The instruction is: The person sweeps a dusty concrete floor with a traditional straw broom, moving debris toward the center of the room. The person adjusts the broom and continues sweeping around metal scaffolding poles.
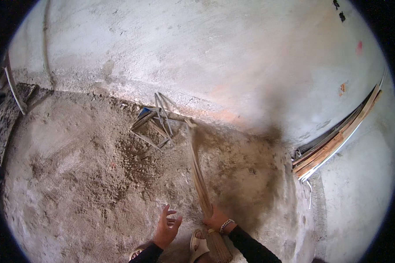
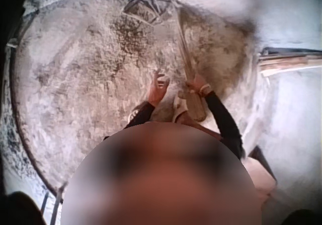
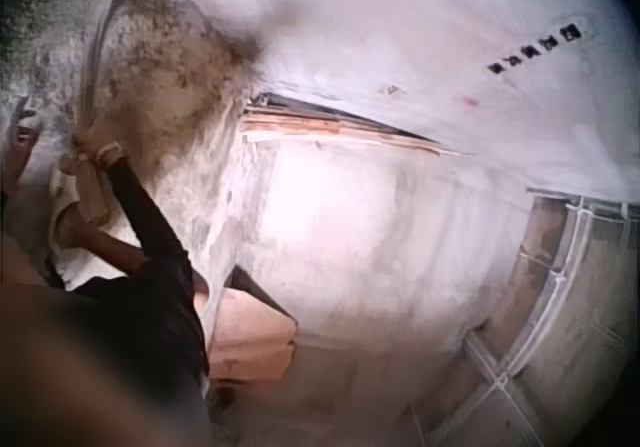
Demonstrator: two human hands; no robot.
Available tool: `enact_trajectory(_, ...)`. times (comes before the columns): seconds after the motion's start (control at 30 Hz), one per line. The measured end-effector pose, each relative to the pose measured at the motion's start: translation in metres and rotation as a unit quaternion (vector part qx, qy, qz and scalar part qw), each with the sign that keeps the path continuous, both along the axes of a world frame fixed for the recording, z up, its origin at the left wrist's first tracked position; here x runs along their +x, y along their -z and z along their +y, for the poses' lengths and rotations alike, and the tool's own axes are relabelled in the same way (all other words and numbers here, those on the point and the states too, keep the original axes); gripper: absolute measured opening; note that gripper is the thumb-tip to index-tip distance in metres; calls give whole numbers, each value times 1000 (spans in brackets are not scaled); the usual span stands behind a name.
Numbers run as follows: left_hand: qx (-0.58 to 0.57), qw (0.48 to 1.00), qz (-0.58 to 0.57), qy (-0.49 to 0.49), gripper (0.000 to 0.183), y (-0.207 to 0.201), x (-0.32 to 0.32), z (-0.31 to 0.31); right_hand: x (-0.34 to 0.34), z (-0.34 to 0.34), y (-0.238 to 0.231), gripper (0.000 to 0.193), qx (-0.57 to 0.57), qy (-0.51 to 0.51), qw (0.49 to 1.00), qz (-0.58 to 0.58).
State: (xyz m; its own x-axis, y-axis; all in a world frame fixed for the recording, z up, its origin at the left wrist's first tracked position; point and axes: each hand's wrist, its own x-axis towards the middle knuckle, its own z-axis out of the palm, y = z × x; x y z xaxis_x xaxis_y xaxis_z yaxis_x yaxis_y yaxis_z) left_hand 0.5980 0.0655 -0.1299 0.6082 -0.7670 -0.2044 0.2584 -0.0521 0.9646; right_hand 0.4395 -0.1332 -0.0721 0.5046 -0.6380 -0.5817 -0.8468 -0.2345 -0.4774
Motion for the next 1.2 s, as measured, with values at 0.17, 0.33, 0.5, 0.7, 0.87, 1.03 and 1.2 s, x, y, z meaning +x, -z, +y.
enact_trajectory(0.17,-62,992,-107,18,68,2,26,7,-13,60,-65,81,-7,125,992,-32)
enact_trajectory(0.33,10,993,-110,-51,58,13,60,21,-46,56,-69,70,-118,-119,973,157)
enact_trajectory(0.5,-55,993,-103,-27,55,2,50,2,-20,43,-62,75,32,-15,989,142)
enact_trajectory(0.7,-20,991,-132,17,50,11,52,17,7,41,-147,92,11,10,998,67)
enact_trajectory(0.87,124,975,-182,-12,26,43,82,66,-24,-52,-233,81,-46,126,985,113)
enact_trajectory(1.03,252,937,-210,-121,18,43,144,102,-109,-196,-235,57,-508,-111,824,224)
enact_trajectory(1.2,179,916,-296,-203,45,-21,199,69,-209,-295,-142,28,-506,-97,838,180)
